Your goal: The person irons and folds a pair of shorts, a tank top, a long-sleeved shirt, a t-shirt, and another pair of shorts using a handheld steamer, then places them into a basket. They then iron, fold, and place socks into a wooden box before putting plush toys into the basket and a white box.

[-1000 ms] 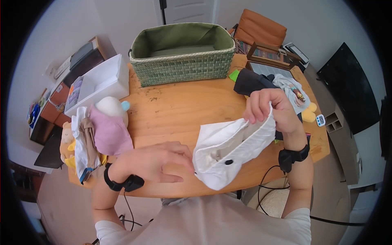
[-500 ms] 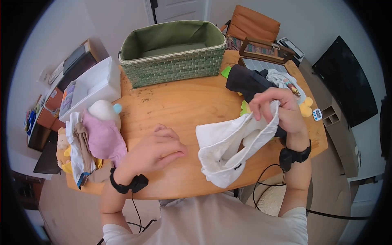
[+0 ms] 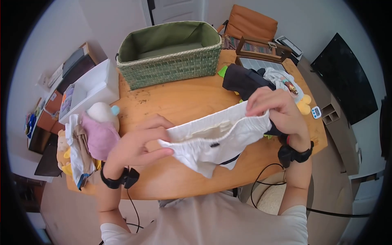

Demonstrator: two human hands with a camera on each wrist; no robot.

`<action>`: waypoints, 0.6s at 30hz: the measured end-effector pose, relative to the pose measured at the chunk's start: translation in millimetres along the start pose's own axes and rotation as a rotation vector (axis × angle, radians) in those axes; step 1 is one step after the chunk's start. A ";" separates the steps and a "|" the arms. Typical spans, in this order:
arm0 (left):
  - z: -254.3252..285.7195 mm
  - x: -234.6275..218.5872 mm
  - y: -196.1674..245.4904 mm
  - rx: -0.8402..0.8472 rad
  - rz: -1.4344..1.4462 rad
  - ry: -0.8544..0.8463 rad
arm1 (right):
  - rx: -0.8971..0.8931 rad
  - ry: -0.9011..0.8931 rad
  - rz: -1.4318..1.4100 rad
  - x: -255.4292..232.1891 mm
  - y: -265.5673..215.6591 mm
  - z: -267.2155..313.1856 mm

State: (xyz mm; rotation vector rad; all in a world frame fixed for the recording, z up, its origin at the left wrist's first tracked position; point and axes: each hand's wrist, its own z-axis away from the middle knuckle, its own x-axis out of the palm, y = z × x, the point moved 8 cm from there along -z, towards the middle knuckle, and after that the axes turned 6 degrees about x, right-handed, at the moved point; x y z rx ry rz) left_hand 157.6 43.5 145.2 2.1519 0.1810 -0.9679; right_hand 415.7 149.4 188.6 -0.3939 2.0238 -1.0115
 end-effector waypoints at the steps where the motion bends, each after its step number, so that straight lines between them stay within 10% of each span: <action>1: 2.1 -12.3 4.4 -0.043 0.090 0.001 | -0.081 -0.072 0.158 6.0 -8.0 1.6; 11: 21.0 -60.5 66.2 -0.118 0.130 0.166 | -0.171 -0.218 -0.164 28.4 -67.8 25.7; 13: 18.9 -66.5 55.6 -0.149 0.040 0.140 | 0.148 -0.029 -0.349 28.2 -37.7 17.7; 17: 10.7 -57.1 -42.9 -0.736 -0.115 0.077 | 0.417 -0.036 -0.186 33.6 65.8 -9.4; 18: 9.6 -51.6 -70.3 -0.553 -0.226 0.170 | 0.473 0.072 -0.264 36.8 91.8 -13.9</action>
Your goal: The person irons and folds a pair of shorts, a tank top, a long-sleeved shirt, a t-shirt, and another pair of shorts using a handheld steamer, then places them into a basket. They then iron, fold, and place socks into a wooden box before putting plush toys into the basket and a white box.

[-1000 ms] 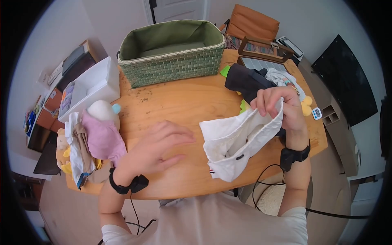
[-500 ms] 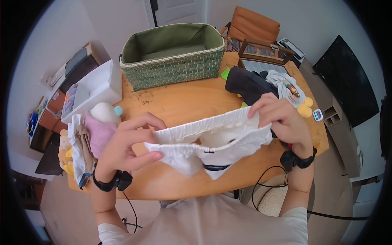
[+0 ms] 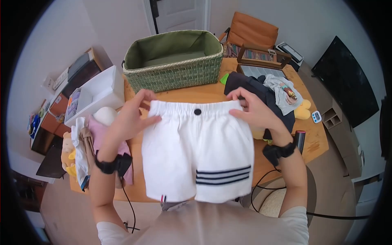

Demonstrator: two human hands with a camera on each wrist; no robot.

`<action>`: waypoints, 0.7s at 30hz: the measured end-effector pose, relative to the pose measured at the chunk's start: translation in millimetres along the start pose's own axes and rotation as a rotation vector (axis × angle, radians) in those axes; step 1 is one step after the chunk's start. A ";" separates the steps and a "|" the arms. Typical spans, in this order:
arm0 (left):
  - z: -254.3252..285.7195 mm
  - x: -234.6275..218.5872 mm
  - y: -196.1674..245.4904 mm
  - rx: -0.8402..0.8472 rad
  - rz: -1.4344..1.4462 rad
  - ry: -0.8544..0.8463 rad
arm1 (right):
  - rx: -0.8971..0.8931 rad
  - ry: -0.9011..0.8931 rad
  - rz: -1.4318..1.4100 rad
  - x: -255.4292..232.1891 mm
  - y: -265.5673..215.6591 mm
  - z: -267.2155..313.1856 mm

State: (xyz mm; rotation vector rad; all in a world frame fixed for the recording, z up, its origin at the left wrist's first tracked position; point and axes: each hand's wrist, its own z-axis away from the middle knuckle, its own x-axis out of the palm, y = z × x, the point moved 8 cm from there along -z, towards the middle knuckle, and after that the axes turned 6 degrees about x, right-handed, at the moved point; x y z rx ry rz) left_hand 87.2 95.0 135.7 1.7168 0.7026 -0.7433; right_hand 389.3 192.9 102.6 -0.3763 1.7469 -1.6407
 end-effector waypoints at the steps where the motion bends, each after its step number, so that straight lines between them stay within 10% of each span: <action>1: -6.1 7.5 -13.7 0.178 -0.062 0.133 | -0.006 0.002 0.002 5.2 10.6 -6.3; 3: -1.5 25.0 -15.8 0.182 -0.166 0.049 | -0.085 0.340 0.579 -6.0 16.6 -9.0; 10: 72.2 118.0 -24.0 0.347 -0.350 -0.415 | -0.132 -0.283 0.928 86.5 68.3 46.9; 13: 96.7 119.8 -29.3 0.315 -0.310 -0.452 | -0.085 -0.278 1.154 97.1 83.7 64.1; 21: 117.8 97.8 -71.0 0.179 -0.224 -0.437 | -0.325 -0.487 0.889 148.6 78.2 102.7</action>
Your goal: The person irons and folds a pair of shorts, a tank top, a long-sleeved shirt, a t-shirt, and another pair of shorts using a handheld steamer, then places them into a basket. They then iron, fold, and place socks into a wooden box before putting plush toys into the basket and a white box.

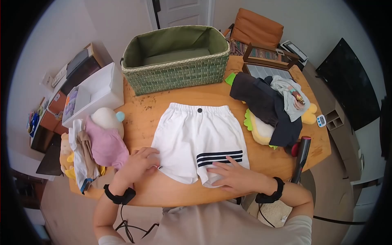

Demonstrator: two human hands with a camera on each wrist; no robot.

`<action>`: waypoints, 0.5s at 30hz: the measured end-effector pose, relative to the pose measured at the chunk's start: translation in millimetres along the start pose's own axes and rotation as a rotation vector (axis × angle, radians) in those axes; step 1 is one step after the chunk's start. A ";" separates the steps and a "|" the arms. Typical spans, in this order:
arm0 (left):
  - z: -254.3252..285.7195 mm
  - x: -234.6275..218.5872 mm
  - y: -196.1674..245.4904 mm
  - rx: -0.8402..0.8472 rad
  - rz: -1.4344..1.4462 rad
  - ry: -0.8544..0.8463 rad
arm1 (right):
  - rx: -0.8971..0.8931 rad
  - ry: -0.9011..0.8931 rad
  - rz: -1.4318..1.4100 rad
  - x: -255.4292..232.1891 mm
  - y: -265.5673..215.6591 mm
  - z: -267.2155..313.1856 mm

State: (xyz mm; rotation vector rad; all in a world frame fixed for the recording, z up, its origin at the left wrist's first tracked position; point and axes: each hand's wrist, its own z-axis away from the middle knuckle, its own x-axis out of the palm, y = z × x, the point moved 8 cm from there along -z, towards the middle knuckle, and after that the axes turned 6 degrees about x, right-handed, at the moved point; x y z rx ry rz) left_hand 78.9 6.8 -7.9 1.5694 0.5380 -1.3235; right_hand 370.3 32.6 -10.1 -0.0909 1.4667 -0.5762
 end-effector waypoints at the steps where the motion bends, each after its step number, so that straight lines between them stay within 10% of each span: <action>1: 0.4 -6.0 -1.5 -0.031 -0.027 0.010 | -0.006 -0.087 -0.031 0.2 -1.6 1.9; 5: 13.4 -21.1 -9.7 -0.207 0.005 -0.007 | 0.224 -0.105 -0.433 -21.7 17.1 10.6; 8: 31.3 -20.1 -26.6 -0.298 -0.144 0.150 | 0.366 0.300 -0.202 -41.2 37.2 25.0; 15: 61.1 -19.8 -48.0 -0.386 -0.376 0.142 | 0.469 0.275 -0.132 -16.3 47.2 43.7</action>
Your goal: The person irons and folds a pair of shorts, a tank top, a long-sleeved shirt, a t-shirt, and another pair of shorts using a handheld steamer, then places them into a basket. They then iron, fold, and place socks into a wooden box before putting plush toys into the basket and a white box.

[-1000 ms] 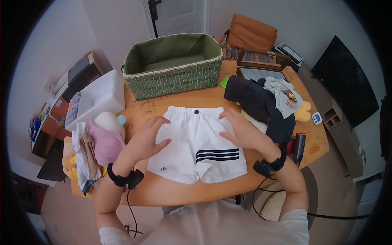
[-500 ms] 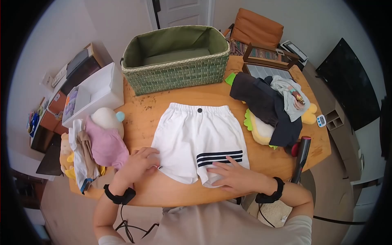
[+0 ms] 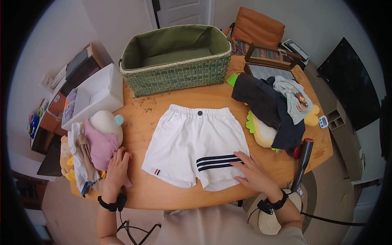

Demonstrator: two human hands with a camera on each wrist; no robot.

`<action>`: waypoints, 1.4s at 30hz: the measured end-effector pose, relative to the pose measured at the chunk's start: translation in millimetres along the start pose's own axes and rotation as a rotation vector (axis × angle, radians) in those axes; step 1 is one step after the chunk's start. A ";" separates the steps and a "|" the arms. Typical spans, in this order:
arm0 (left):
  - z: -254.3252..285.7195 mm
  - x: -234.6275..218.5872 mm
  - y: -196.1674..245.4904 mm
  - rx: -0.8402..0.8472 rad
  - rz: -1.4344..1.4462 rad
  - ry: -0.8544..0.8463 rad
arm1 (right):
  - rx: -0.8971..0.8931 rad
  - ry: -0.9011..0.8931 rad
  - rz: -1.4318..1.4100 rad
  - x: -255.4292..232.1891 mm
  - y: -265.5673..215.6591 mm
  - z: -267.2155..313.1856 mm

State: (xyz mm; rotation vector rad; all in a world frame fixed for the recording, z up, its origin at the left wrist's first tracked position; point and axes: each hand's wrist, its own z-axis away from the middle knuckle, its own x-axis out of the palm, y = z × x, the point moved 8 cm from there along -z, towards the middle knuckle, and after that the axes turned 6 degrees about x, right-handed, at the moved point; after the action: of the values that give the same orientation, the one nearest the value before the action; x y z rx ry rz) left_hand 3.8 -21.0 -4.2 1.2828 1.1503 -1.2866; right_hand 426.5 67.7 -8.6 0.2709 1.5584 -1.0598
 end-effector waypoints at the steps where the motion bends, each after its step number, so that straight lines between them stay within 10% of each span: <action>1: 0.8 -4.3 2.2 0.011 -0.048 0.030 | 0.000 0.000 0.001 2.4 1.0 1.6; 11: -54.3 -24.9 61.5 -0.051 0.399 -0.165 | 0.074 0.000 -0.164 -38.6 -11.9 -44.6; 16: -89.2 2.6 44.8 0.085 0.821 0.041 | 0.188 0.142 -0.167 -24.1 27.2 -105.4; 18: -88.6 27.5 18.6 -0.098 1.045 0.135 | 0.280 0.211 -0.201 -25.3 34.1 -115.2; 26: -85.6 32.2 17.6 -0.079 1.074 0.087 | 0.246 0.104 -0.717 -3.0 60.8 -127.9; 31: -84.3 18.3 27.0 -0.106 0.963 0.080 | 0.050 0.474 -0.398 -35.3 17.0 -117.8; 35: -83.8 9.6 32.7 -0.142 0.876 0.046 | -0.031 0.152 -0.162 -11.9 18.1 -123.4; 42: -85.3 7.4 32.7 -0.145 0.806 0.006 | -0.032 0.154 -0.065 -12.3 12.9 -121.0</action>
State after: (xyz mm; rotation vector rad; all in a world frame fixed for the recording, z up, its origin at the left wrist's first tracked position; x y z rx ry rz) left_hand 45.3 60.3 -12.0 1.4244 0.5943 -0.5880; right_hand 358.1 168.9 -14.1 0.2869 1.7307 -1.0847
